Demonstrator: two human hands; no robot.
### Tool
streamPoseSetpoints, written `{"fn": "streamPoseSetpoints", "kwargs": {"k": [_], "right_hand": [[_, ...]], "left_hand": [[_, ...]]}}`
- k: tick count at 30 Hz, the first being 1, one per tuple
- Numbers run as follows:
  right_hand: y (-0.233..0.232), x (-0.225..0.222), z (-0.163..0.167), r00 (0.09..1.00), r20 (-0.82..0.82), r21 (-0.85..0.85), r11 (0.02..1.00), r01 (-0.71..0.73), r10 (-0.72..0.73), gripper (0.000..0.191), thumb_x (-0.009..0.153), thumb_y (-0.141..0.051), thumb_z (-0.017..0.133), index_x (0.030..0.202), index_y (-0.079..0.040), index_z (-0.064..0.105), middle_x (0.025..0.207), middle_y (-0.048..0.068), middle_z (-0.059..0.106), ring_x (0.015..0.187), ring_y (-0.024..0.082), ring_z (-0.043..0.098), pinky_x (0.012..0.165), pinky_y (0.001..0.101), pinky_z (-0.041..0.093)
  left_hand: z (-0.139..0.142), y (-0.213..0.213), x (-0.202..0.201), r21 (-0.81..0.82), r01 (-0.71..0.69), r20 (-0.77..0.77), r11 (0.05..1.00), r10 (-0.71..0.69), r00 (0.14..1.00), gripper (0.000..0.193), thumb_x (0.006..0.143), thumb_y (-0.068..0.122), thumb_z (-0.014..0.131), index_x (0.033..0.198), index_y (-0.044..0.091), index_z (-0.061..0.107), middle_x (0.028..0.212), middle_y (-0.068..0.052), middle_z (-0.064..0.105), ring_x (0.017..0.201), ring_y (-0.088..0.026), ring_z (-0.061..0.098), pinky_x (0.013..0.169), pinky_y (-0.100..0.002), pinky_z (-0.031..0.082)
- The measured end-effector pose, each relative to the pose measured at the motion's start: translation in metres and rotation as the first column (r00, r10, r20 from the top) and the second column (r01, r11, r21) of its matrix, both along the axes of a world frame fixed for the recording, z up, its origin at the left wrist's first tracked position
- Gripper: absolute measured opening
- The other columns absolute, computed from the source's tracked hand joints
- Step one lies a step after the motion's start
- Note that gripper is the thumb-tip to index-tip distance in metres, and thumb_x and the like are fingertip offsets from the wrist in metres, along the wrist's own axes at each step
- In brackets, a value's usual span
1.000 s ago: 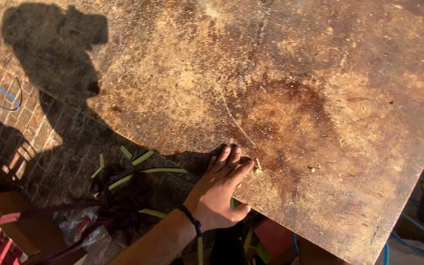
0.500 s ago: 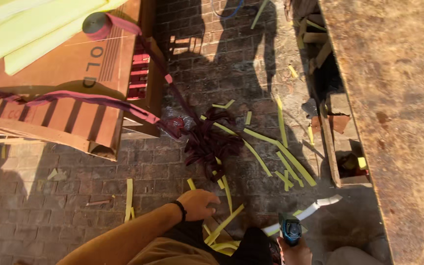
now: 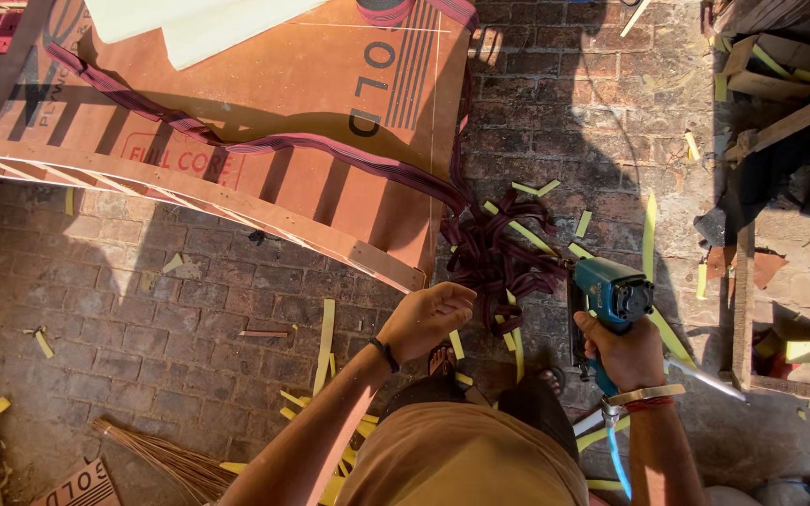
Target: The person unwraps a roll of maroon elastic webbing from plastic packaging and unrolls a length of it. They then use a pneumatic nail gun to staple the webbing strap onto the wooden frame of a chair, pulling the strap taut and fastening it along the frame edge.
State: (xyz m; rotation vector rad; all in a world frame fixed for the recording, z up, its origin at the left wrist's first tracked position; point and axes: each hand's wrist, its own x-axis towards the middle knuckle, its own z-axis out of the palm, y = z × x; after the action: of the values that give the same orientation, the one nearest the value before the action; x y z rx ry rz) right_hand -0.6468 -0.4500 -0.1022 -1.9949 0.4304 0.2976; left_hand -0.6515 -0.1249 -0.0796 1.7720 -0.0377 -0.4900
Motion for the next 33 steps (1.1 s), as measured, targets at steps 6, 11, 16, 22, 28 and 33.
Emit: {"fn": "streamPoseSetpoints", "kwargs": {"k": [6,11,16,22,28,33], "right_hand": [[0.022,0.039,-0.009,0.996,-0.085,0.039,0.999,-0.023,0.027,0.03,0.087,-0.02,0.079,0.072,0.004,0.069,0.06,0.011,0.066,0.05,0.019,0.062,0.047,0.0358,0.048],[0.052,0.092,-0.023,0.987,-0.159,0.215,0.976,0.034,0.001,0.022,0.084,-0.013,0.079,0.086,0.004,0.066,0.068,0.012,0.064,0.052,0.021,0.059,0.047,0.0376,0.048],[0.1,0.144,-0.006,0.973,-0.179,0.262,0.961,-0.092,0.142,0.021,0.087,-0.013,0.077,0.088,0.006,0.066,0.068,0.012,0.063,0.054,0.022,0.059,0.05,0.0372,0.048],[0.153,0.167,0.004,0.965,-0.109,0.306,0.932,-0.195,0.238,0.022,0.085,-0.011,0.077,0.095,0.004,0.064,0.071,0.012,0.064,0.058,0.02,0.062,0.052,0.037,0.052],[0.201,0.111,0.003,0.996,-0.09,0.058,0.998,0.026,-0.02,0.025,0.086,-0.01,0.08,0.101,0.007,0.069,0.074,0.014,0.068,0.06,0.02,0.062,0.054,0.0358,0.052],[0.253,0.028,0.04,0.936,-0.021,-0.072,0.934,0.35,-0.353,0.022,0.088,-0.01,0.082,0.101,0.004,0.071,0.078,0.015,0.069,0.062,0.019,0.062,0.056,0.0343,0.049]], "left_hand": [[0.009,0.052,0.038,-0.053,-0.151,0.016,0.987,0.152,0.988,0.032,0.097,0.018,0.067,0.125,0.003,0.068,0.109,-0.007,0.076,0.101,-0.014,0.07,0.09,-0.029,0.057],[0.018,0.111,0.086,0.039,-0.409,0.006,0.912,0.409,0.912,0.038,0.095,0.018,0.067,0.131,0.006,0.063,0.12,-0.006,0.073,0.107,-0.014,0.07,0.092,-0.029,0.058],[0.021,0.21,0.147,-0.059,-0.724,-0.041,0.687,0.723,0.69,0.053,0.092,0.019,0.072,0.139,0.002,0.053,0.129,-0.012,0.067,0.114,-0.023,0.067,0.095,-0.036,0.057],[0.007,0.359,0.213,-0.181,-0.908,-0.169,0.378,0.898,0.407,0.056,0.088,0.019,0.069,0.137,0.003,0.049,0.134,-0.017,0.065,0.12,-0.024,0.064,0.103,-0.04,0.051],[-0.061,0.489,0.301,-0.194,-0.95,-0.389,0.245,0.87,0.303,0.04,0.086,0.017,0.068,0.12,-0.001,0.061,0.106,-0.014,0.07,0.092,-0.027,0.067,0.082,-0.044,0.056],[-0.088,0.512,0.331,0.026,-0.938,-0.56,0.346,0.782,0.273,0.022,0.09,0.015,0.069,0.106,0.001,0.062,0.099,-0.014,0.079,0.078,-0.023,0.058,0.07,-0.041,0.045]]}}
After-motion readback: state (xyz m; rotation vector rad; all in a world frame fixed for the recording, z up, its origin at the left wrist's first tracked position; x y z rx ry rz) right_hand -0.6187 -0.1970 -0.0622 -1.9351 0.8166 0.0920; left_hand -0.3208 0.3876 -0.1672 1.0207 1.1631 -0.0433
